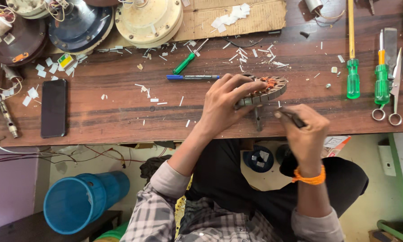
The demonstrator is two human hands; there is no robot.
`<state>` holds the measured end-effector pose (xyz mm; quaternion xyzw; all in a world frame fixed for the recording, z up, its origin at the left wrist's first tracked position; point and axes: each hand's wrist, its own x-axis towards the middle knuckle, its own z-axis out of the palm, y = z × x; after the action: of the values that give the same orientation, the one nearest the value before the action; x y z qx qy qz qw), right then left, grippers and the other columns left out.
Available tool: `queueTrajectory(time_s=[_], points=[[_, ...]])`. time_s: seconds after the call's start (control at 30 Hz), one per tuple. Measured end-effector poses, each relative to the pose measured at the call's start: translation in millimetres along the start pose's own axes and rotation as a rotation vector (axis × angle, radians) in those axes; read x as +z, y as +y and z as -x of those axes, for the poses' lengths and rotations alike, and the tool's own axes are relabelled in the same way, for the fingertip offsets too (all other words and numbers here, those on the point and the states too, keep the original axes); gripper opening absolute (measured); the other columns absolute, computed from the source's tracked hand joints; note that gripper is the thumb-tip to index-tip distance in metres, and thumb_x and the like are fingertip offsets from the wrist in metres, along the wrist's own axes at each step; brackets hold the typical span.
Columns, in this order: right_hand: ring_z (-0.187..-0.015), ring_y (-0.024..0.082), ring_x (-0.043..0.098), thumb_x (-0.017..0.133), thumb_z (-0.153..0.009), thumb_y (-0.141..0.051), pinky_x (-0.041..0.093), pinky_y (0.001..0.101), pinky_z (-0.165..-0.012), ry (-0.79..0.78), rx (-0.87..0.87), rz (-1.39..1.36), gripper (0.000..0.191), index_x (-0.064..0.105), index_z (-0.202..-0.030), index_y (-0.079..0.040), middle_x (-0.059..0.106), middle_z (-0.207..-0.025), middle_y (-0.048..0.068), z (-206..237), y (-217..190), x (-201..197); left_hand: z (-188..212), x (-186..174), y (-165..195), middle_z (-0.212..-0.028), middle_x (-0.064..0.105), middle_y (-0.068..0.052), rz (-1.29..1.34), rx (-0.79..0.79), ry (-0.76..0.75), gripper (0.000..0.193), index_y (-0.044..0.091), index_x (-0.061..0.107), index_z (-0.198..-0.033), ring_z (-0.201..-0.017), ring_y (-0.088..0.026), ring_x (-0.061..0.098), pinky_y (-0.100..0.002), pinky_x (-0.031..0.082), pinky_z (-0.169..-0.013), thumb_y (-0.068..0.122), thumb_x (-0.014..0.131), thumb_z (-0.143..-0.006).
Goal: The person sits at a workbench working on a motor armature, pressing and seating copper wire coils into the slots around the armature by hand, rotating the armature to reach different sections. They briefly pick up a marker and reach toward a cabinet before returning to the armature.
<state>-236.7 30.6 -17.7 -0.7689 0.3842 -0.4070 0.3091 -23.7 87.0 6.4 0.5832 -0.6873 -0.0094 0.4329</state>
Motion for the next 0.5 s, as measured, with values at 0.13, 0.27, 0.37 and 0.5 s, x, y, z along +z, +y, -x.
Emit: queueTrajectory(time_s=[0.13,0.27,0.37,0.5], points=[[-0.079,0.012,0.062,0.078,-0.095,0.001,0.048,0.0280,-0.070,-0.085,-0.038,-0.006,0.012,0.074,-0.107,0.000,0.069,-0.092,0.008,-14,-19,-31,5,6,-6,-0.115,0.069,0.001,-0.036,0.073,0.042,0.045,0.018,0.069,-0.125,-0.103,-0.021,0.064,-0.036,0.049,-0.086,0.022,0.083,-0.083],[-0.082,0.013,0.069,0.077,-0.096,0.001,0.053,0.0284,-0.072,-0.142,-0.105,0.011,0.011,0.074,-0.106,-0.001,0.070,-0.093,0.008,-26,-48,-38,4,6,-8,-0.112,0.067,-0.001,-0.036,0.064,0.038,0.041,0.016,0.068,-0.119,-0.104,-0.022,0.064,-0.037,0.049,-0.086,0.021,0.084,-0.082],[-0.078,0.016,0.069,0.078,-0.094,0.002,0.052,0.0299,-0.068,-0.154,-0.178,0.077,0.011,0.074,-0.104,-0.001,0.068,-0.088,0.009,-36,-61,-30,2,6,-8,-0.111,0.066,-0.001,-0.005,0.061,0.045,0.040,0.015,0.066,-0.116,-0.104,-0.023,0.063,-0.038,0.050,-0.088,0.019,0.085,-0.081],[-0.080,0.018,0.071,0.080,-0.097,0.000,0.053,0.0307,-0.068,-0.157,-0.280,0.119,0.010,0.071,-0.102,0.000,0.069,-0.091,0.009,-60,-59,-18,3,8,-9,-0.109,0.065,-0.002,0.020,0.055,0.050,0.038,0.014,0.066,-0.114,-0.103,-0.024,0.063,-0.038,0.051,-0.089,0.019,0.086,-0.082]])
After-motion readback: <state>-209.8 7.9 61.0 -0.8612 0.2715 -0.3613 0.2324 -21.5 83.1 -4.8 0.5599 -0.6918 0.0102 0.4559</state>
